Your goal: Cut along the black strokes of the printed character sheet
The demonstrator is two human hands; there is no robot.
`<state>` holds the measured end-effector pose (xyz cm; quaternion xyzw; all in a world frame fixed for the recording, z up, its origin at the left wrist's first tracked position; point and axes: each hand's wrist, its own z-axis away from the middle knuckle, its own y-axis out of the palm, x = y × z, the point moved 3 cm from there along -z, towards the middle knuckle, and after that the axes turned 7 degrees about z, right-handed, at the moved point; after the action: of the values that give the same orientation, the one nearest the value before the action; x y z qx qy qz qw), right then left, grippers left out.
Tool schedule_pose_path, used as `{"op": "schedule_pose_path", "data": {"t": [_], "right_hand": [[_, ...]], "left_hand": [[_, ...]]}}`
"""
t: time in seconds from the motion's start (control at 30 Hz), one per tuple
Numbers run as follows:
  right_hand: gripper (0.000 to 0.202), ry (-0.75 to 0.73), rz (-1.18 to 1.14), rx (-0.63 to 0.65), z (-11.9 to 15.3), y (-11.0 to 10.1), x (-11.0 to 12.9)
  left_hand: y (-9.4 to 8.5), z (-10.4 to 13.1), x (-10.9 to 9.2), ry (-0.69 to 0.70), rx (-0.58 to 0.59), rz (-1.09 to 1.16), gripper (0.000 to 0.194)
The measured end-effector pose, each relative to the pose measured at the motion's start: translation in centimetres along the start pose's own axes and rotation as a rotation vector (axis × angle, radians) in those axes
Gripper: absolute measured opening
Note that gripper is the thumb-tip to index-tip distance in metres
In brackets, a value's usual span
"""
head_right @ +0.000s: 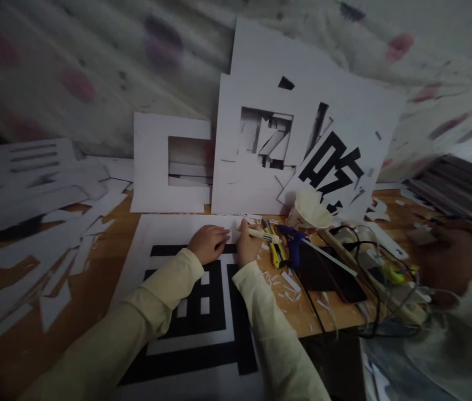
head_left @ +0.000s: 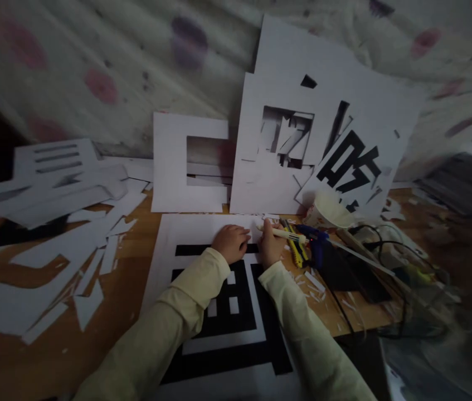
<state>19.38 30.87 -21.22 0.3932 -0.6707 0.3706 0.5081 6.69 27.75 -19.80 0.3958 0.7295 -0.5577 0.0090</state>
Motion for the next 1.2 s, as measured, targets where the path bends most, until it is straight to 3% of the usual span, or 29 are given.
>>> {"op": "schedule_pose_path", "data": {"t": [0.1, 0.23, 0.3, 0.37, 0.5, 0.7, 0.83, 0.9, 1.03, 1.2], "right_hand": [[0.043, -0.012, 0.082, -0.049, -0.2, -0.2, -0.2], [0.042, 0.001, 0.122, -0.038, -0.2, -0.3, -0.2], [0.042, -0.002, 0.129, -0.032, -0.2, -0.3, -0.2], [0.041, -0.005, 0.137, -0.024, -0.2, -0.3, -0.3], [0.041, 0.003, 0.149, -0.020, -0.1, -0.3, -0.3], [0.042, 0.047, 0.128, -0.016, 0.2, -0.2, 0.2], [0.043, 0.086, 0.088, 0.003, 1.1, 0.7, 2.8], [0.043, 0.061, 0.028, 0.074, 2.4, 2.3, 5.1], [0.039, 0.026, -0.008, 0.305, 6.5, 7.7, 8.4], [0.035, -0.131, 0.107, 0.495, 10.4, 12.4, 7.2]], "left_hand": [[-1.8, 1.2, 1.5, -0.034, -0.008, -0.041, 0.029], [-7.4, 6.5, 5.0, -0.098, -0.048, -0.088, 0.034], [-9.8, 9.7, 6.6, -0.102, -0.020, -0.100, 0.054], [-11.0, 12.3, 7.9, -0.133, 0.071, -0.125, 0.070], [-11.1, 14.0, 9.0, -0.148, 0.184, -0.200, 0.078], [-10.6, 13.6, 9.0, -0.132, 0.140, -0.166, 0.082], [-10.5, 13.8, 9.2, -0.154, 0.150, -0.121, 0.083], [-10.6, 13.8, 9.2, -0.165, 0.158, -0.105, 0.082], [-10.7, 13.7, 9.0, -0.198, 0.180, -0.096, 0.081], [-10.5, 13.8, 8.9, -0.194, 0.154, -0.091, 0.079]]}}
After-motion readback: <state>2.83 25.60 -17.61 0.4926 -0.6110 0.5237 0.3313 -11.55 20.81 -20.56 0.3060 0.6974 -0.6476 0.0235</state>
